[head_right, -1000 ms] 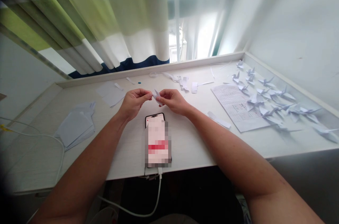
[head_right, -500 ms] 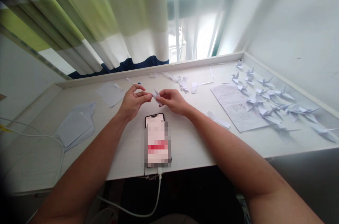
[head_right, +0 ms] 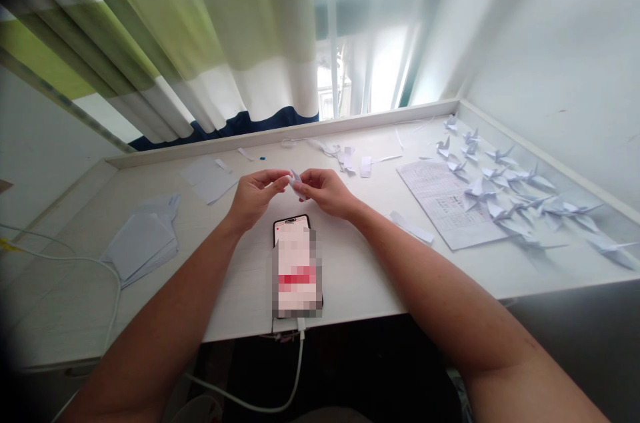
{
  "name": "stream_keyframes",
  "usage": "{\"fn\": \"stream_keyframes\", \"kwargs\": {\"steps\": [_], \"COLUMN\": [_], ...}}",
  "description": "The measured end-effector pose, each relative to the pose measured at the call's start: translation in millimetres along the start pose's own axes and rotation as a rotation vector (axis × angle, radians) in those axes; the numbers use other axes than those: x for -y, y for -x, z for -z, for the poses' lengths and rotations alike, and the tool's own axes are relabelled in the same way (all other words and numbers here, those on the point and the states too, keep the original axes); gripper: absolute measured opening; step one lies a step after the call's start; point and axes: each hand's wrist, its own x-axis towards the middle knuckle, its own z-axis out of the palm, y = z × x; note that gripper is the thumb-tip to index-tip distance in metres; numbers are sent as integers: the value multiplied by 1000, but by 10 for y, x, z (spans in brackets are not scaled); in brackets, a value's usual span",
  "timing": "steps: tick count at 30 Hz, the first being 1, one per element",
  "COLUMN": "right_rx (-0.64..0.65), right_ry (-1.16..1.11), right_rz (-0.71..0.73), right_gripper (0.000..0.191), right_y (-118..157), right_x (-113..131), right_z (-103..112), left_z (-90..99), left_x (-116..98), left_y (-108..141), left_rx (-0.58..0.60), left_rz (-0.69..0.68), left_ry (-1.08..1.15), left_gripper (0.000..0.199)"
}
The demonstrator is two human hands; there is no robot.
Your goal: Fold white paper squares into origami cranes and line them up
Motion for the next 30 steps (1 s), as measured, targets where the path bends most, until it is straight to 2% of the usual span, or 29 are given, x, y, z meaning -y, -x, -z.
{"fn": "stream_keyframes", "kwargs": {"steps": [15,21,27,30], "right_rx": [-12,-27,-28,-22], "right_ry": [-26,-1,-11,-29], "right_rz": [9,-8,-4,2], "right_gripper": [41,44,44,42], "right_y": [-1,0,2,-2], "right_x": [15,17,9,-2], "right_z": [-33,-17,-21,-20], "left_z": [-67,-110,-125,-127], "left_x": [-30,-18,21,12], "left_y": [25,40,35,43], "left_rx": [-25,-23,-51,-50], "left_rz": [144,92,-27,-25], "left_ry": [195,175,92,83], "left_gripper": [34,34,33,32]}}
